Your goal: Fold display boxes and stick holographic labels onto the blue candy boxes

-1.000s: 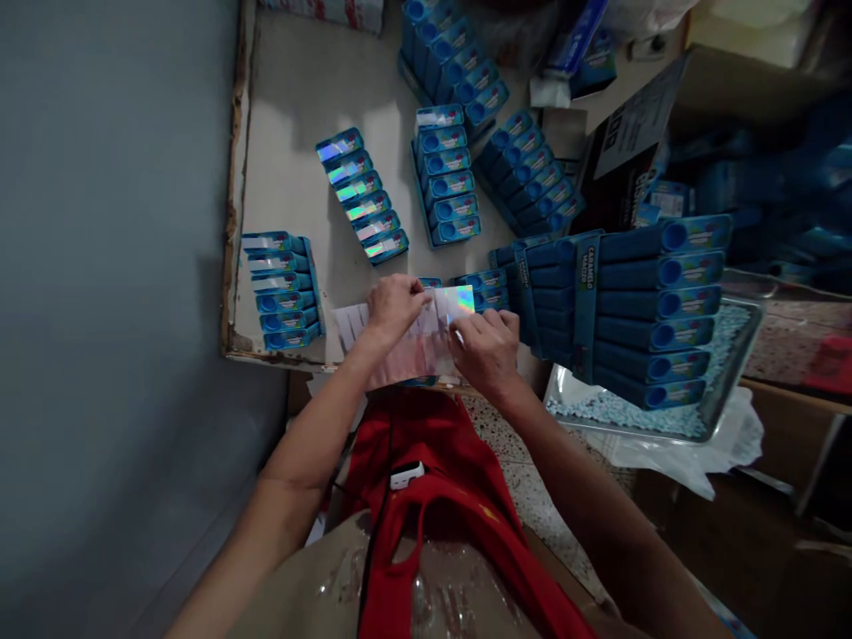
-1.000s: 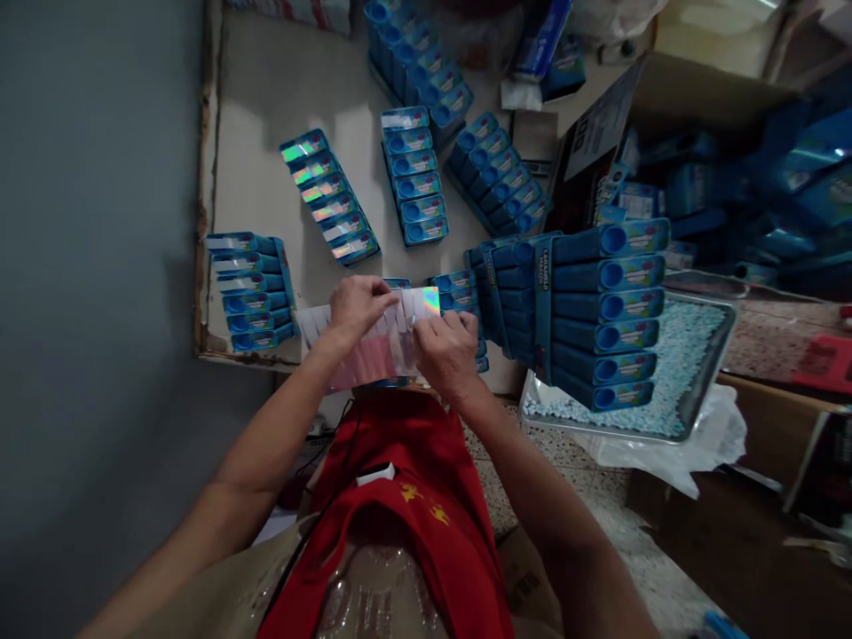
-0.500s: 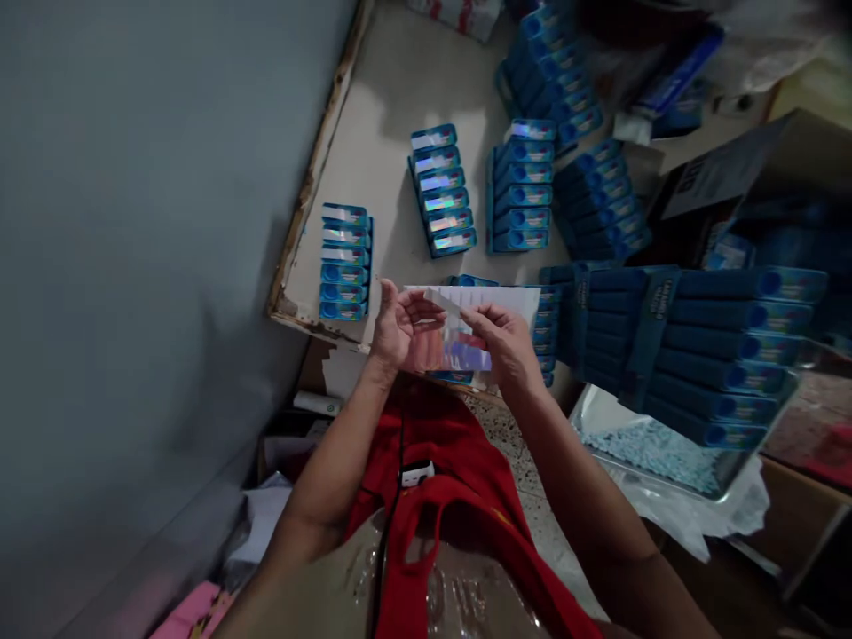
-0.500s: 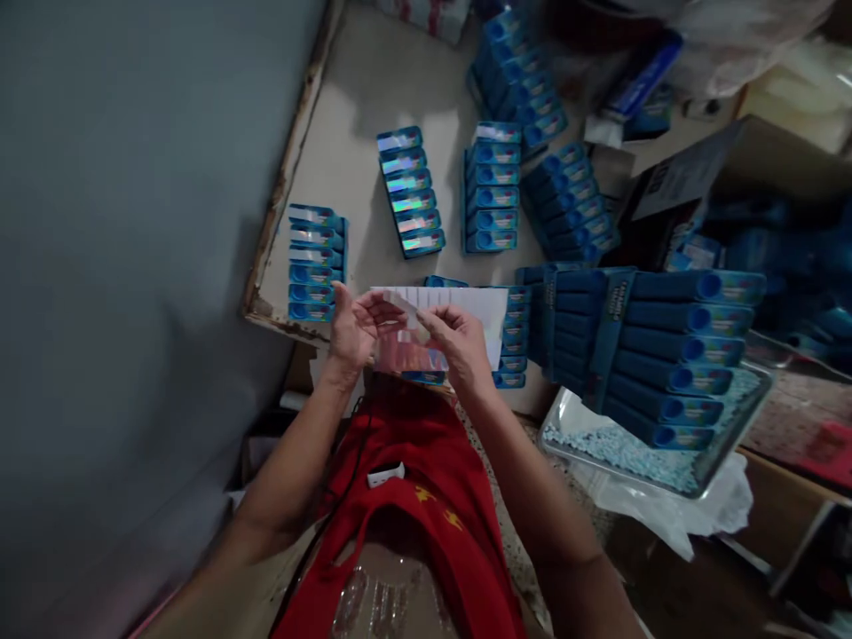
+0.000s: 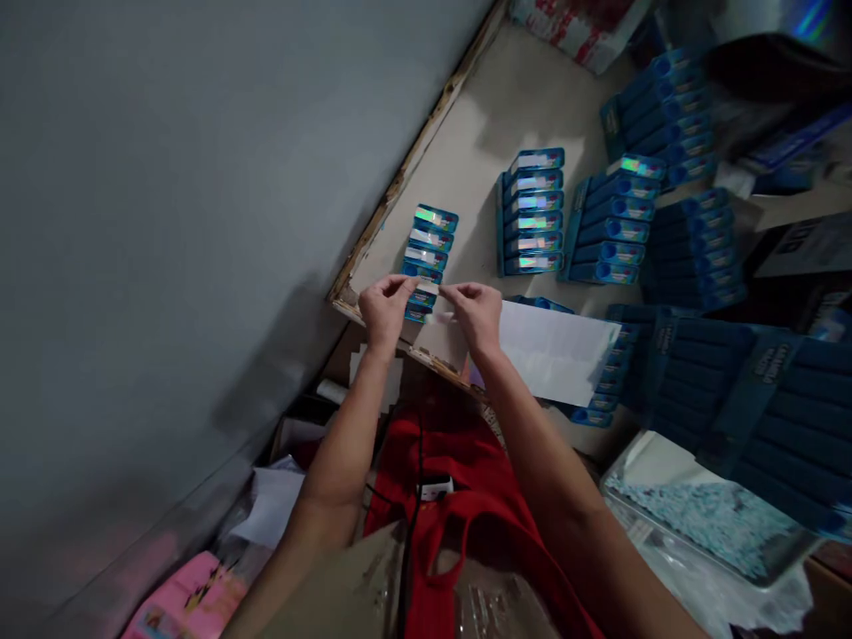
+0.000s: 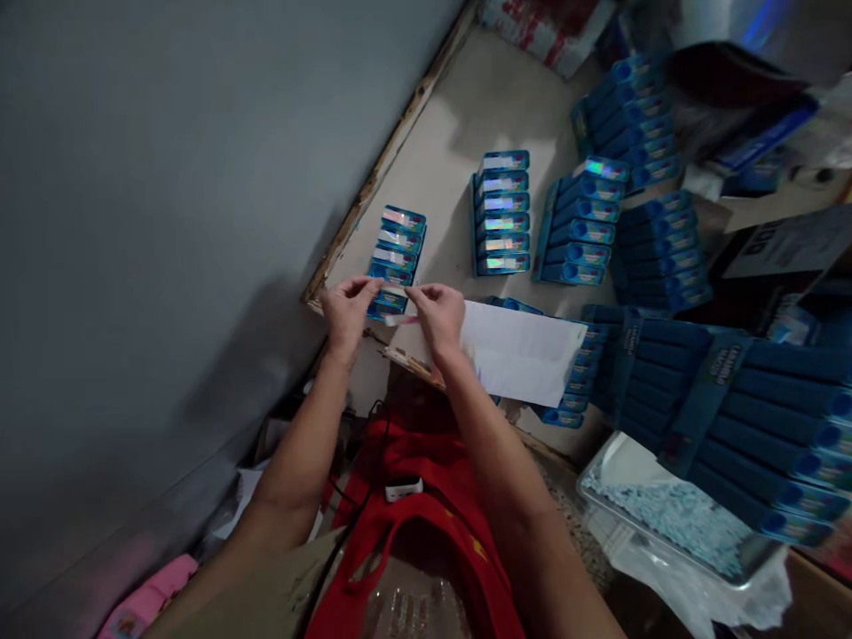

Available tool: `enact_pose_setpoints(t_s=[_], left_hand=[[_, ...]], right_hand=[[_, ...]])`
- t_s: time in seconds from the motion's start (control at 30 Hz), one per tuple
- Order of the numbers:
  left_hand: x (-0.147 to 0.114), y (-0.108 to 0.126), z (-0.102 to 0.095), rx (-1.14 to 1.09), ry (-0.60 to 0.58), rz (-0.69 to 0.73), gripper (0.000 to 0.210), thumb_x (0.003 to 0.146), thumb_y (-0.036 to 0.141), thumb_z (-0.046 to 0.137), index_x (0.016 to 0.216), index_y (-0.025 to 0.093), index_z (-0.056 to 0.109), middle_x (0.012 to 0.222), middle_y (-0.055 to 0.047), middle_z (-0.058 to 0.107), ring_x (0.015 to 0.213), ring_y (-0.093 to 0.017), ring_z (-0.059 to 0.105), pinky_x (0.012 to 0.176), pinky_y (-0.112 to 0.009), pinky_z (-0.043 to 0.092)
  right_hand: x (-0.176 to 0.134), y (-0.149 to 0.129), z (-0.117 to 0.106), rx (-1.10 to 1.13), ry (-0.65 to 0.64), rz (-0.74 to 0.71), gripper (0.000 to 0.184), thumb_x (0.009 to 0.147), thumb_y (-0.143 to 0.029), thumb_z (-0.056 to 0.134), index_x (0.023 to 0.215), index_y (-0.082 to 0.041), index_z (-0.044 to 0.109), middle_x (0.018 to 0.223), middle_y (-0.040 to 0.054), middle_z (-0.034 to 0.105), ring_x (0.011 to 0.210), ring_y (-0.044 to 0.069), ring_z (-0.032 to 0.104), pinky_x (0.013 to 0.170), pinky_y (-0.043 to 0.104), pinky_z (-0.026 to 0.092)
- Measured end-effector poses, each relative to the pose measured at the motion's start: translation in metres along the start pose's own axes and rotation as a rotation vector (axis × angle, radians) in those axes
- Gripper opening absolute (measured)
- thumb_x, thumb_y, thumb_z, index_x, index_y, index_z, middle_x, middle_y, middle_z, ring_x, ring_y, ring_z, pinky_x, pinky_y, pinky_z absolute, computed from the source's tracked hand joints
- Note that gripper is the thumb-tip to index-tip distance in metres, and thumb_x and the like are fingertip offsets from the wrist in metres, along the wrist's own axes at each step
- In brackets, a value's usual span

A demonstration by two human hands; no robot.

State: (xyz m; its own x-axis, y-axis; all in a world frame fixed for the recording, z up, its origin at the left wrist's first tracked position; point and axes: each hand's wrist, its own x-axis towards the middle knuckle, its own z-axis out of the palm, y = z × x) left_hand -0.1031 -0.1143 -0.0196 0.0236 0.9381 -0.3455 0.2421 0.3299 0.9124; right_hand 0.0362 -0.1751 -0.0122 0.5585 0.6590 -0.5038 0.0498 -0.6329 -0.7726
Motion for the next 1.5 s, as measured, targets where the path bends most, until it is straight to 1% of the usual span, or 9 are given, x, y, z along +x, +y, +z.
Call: enact_pose_setpoints(t_s=[0.07,0.17,0.3,0.53,0.73,0.97,1.27,1.37,1.5], left_hand=[[0.018,-0.004,-0.005,0.06,0.036,0.013,0.018,0.079,0.037,0.083,0.078,0.02,0.079,0.075,-0.002,0.076,0.074,-0.016,0.068,0.072,-0.026,0.053],[0.036,-0.011,-0.006,0.091,0.062,0.023,0.017,0.08,0.035,0.083,0.077,0.02,0.079,0.076,-0.003,0.076,0.074,-0.017,0.068,0.072,-0.026,0.052],[0.047,-0.023,-0.007,0.067,0.064,-0.002,0.018,0.079,0.037,0.082,0.077,0.019,0.078,0.075,-0.003,0.076,0.07,-0.016,0.067,0.069,-0.026,0.051],[0.056,-0.038,-0.006,-0.033,0.044,-0.043,0.022,0.078,0.039,0.083,0.077,0.017,0.078,0.073,-0.003,0.075,0.069,-0.016,0.067,0.069,-0.026,0.053],[0.057,-0.033,-0.003,-0.033,0.04,-0.083,0.019,0.079,0.036,0.083,0.075,0.018,0.077,0.077,-0.004,0.077,0.075,-0.018,0.07,0.07,-0.026,0.054],[0.056,-0.024,-0.004,-0.009,0.043,-0.094,0.022,0.079,0.039,0.082,0.072,0.02,0.076,0.073,-0.003,0.076,0.073,-0.017,0.069,0.068,-0.026,0.054],[0.058,-0.032,-0.003,-0.056,0.046,-0.132,0.021,0.079,0.038,0.084,0.071,0.02,0.075,0.072,-0.002,0.074,0.071,-0.017,0.071,0.067,-0.027,0.053],[0.06,-0.04,0.0,-0.189,0.021,-0.22,0.021,0.074,0.035,0.086,0.073,0.019,0.073,0.074,-0.001,0.075,0.073,-0.016,0.071,0.07,-0.027,0.054],[0.069,-0.052,0.01,-0.343,-0.082,-0.458,0.031,0.069,0.038,0.09,0.075,0.019,0.066,0.072,-0.001,0.073,0.072,-0.018,0.071,0.071,-0.03,0.056]], right_hand=[[0.013,-0.007,0.013,-0.156,0.022,-0.028,0.036,0.081,-0.052,0.07,0.081,-0.018,0.081,0.071,0.0051,0.074,0.072,0.022,0.068,0.068,0.03,0.048],[0.025,-0.016,0.025,-0.337,0.068,-0.045,0.028,0.082,-0.046,0.071,0.083,-0.021,0.082,0.077,0.0068,0.077,0.079,0.025,0.071,0.074,0.033,0.049],[0.027,-0.022,0.033,-0.429,0.078,-0.064,0.026,0.084,-0.045,0.07,0.084,-0.023,0.082,0.082,0.008,0.079,0.082,0.027,0.071,0.075,0.034,0.049],[0.028,-0.022,0.039,-0.456,0.084,-0.06,0.026,0.087,-0.044,0.069,0.085,-0.021,0.082,0.085,0.0098,0.079,0.083,0.027,0.071,0.075,0.034,0.048],[0.033,-0.021,0.039,-0.427,0.089,-0.069,0.023,0.084,-0.043,0.07,0.081,-0.022,0.08,0.082,0.0084,0.079,0.08,0.026,0.07,0.073,0.033,0.049],[0.035,-0.021,0.037,-0.391,0.045,-0.047,0.023,0.081,-0.042,0.07,0.079,-0.021,0.08,0.076,0.0067,0.077,0.076,0.024,0.07,0.071,0.033,0.049],[0.038,-0.022,0.038,-0.419,0.022,-0.029,0.021,0.082,-0.04,0.069,0.08,-0.021,0.077,0.08,0.0075,0.076,0.08,0.025,0.069,0.074,0.034,0.047],[0.042,-0.018,0.036,-0.447,0.054,-0.023,0.022,0.079,-0.044,0.074,0.077,-0.023,0.071,0.079,0.0069,0.073,0.082,0.026,0.067,0.075,0.035,0.046],[0.046,-0.009,0.034,-0.427,0.109,-0.027,0.034,0.075,-0.053,0.079,0.077,-0.024,0.062,0.078,0.0033,0.068,0.077,0.024,0.062,0.072,0.033,0.044]])
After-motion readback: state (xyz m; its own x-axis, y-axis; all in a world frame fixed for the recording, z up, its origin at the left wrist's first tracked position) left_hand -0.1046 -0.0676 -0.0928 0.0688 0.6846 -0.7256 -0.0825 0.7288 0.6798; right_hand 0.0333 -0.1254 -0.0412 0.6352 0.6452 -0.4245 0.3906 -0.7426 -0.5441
